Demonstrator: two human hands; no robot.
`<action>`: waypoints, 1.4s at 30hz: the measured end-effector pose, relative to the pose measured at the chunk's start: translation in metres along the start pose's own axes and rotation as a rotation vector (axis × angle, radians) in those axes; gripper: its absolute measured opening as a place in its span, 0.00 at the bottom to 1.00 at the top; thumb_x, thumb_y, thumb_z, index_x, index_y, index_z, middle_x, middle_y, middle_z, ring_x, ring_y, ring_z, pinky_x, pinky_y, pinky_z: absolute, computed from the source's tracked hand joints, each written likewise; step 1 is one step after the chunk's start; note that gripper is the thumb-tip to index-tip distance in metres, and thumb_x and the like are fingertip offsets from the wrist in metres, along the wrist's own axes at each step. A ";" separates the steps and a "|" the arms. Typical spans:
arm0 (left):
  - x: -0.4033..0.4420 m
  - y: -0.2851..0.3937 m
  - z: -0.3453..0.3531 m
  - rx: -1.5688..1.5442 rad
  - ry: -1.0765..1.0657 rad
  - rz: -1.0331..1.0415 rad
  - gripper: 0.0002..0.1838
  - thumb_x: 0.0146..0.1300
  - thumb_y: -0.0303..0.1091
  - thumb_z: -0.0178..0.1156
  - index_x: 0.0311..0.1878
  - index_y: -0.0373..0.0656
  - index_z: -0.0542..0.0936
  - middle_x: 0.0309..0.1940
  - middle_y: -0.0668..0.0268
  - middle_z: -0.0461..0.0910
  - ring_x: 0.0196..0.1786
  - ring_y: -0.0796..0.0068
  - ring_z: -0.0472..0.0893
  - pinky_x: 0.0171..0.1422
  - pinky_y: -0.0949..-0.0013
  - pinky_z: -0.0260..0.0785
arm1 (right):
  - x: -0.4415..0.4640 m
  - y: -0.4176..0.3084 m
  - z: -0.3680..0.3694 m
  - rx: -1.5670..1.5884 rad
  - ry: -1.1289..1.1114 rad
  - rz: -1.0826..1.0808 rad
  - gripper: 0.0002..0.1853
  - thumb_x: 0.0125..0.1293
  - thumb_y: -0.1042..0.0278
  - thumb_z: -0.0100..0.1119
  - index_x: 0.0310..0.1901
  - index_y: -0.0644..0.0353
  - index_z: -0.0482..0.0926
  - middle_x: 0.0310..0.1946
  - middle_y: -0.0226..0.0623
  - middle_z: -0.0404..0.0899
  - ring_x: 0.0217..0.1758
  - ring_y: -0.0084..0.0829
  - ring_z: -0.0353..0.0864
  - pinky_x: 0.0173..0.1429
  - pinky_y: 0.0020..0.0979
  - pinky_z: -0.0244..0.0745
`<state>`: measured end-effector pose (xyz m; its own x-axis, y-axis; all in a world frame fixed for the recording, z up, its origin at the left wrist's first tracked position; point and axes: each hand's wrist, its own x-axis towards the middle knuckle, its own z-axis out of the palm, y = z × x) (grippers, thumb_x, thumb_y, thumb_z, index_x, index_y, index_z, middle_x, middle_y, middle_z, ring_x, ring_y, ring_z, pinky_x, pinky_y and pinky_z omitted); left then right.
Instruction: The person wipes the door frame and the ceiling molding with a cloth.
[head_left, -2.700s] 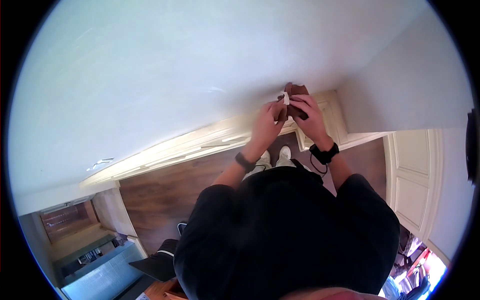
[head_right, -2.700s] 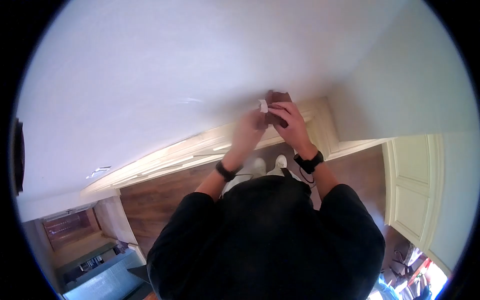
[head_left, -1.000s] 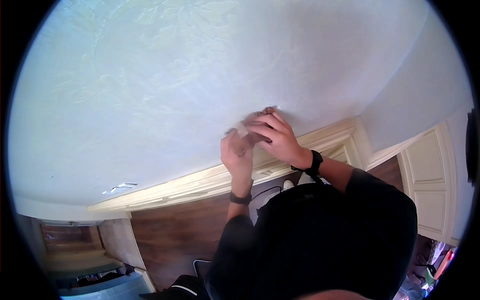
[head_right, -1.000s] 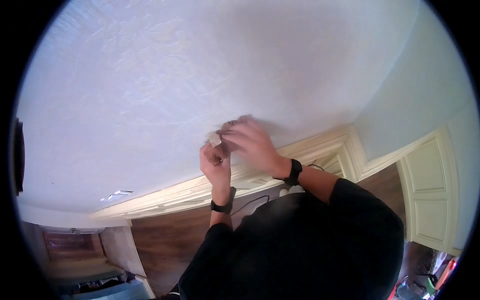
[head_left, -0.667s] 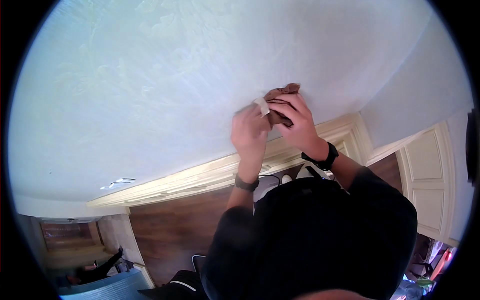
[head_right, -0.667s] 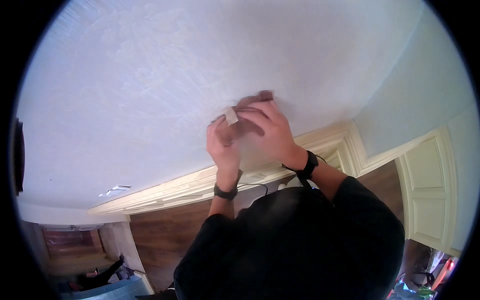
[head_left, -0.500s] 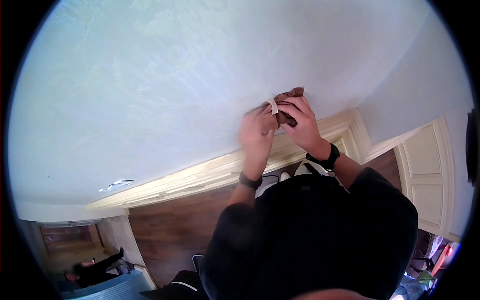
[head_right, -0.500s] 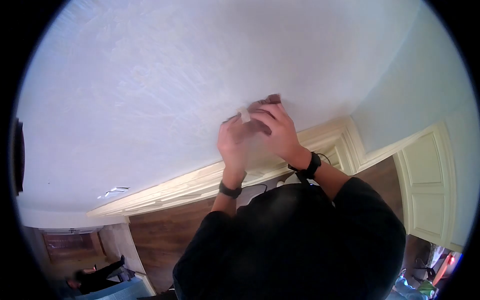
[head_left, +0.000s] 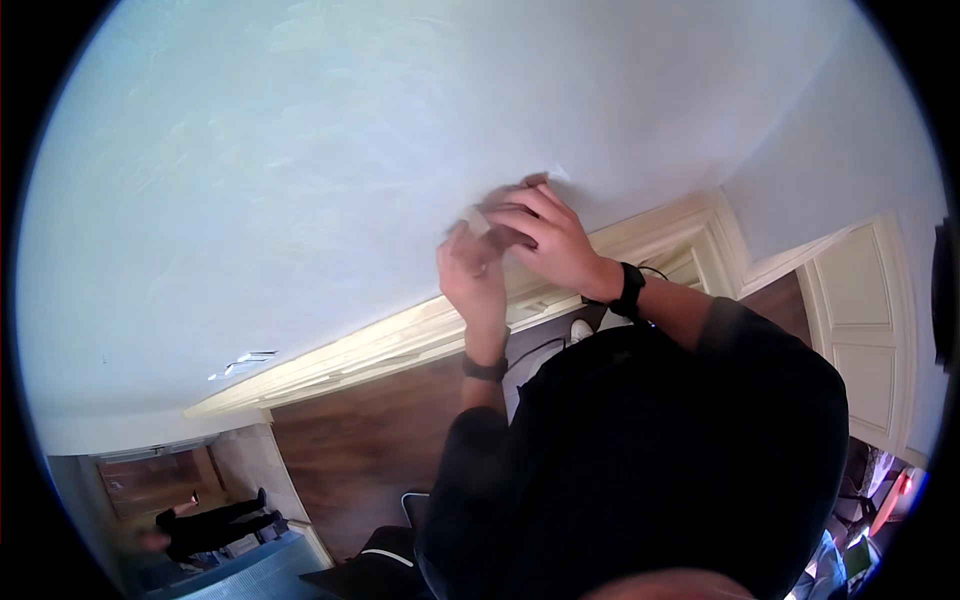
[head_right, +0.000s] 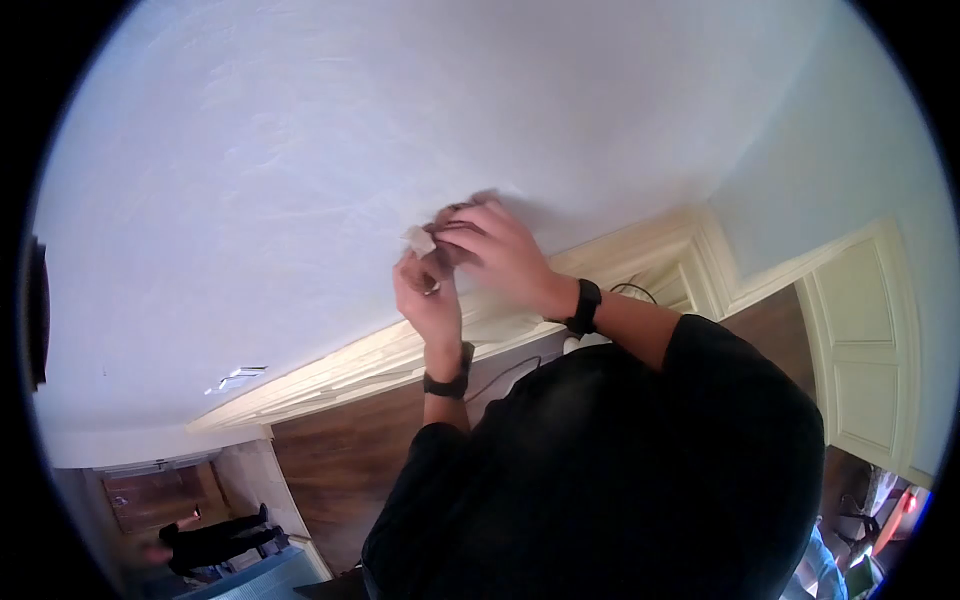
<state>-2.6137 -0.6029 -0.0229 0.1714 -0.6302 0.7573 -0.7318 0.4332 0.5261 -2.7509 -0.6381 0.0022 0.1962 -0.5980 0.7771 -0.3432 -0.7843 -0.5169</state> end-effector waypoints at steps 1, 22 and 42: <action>0.007 0.005 -0.002 -0.015 0.015 0.000 0.11 0.54 0.20 0.64 0.41 0.41 0.78 0.48 0.53 0.81 0.46 0.51 0.79 0.50 0.57 0.73 | 0.008 -0.006 -0.003 -0.004 0.018 -0.004 0.21 0.44 0.82 0.66 0.44 0.59 0.82 0.45 0.34 0.77 0.50 0.41 0.76 0.52 0.36 0.74; -0.058 -0.001 0.092 -0.152 -0.290 -0.022 0.13 0.53 0.19 0.61 0.41 0.45 0.82 0.45 0.64 0.83 0.49 0.60 0.80 0.51 0.61 0.72 | -0.112 0.093 -0.018 -0.228 0.015 0.297 0.18 0.44 0.83 0.66 0.40 0.60 0.80 0.46 0.42 0.77 0.50 0.47 0.75 0.52 0.38 0.75; -0.170 -0.034 0.207 0.042 -0.815 -0.256 0.20 0.56 0.24 0.54 0.52 0.53 0.78 0.42 0.58 0.81 0.47 0.52 0.78 0.51 0.53 0.73 | -0.204 0.158 -0.035 -0.377 -0.269 0.721 0.11 0.51 0.77 0.60 0.39 0.61 0.77 0.45 0.44 0.77 0.53 0.48 0.73 0.55 0.42 0.73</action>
<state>-2.7549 -0.6437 -0.2500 -0.1817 -0.9789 0.0940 -0.7620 0.2005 0.6158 -2.8774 -0.6343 -0.2255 0.0076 -0.9858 0.1676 -0.7409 -0.1181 -0.6612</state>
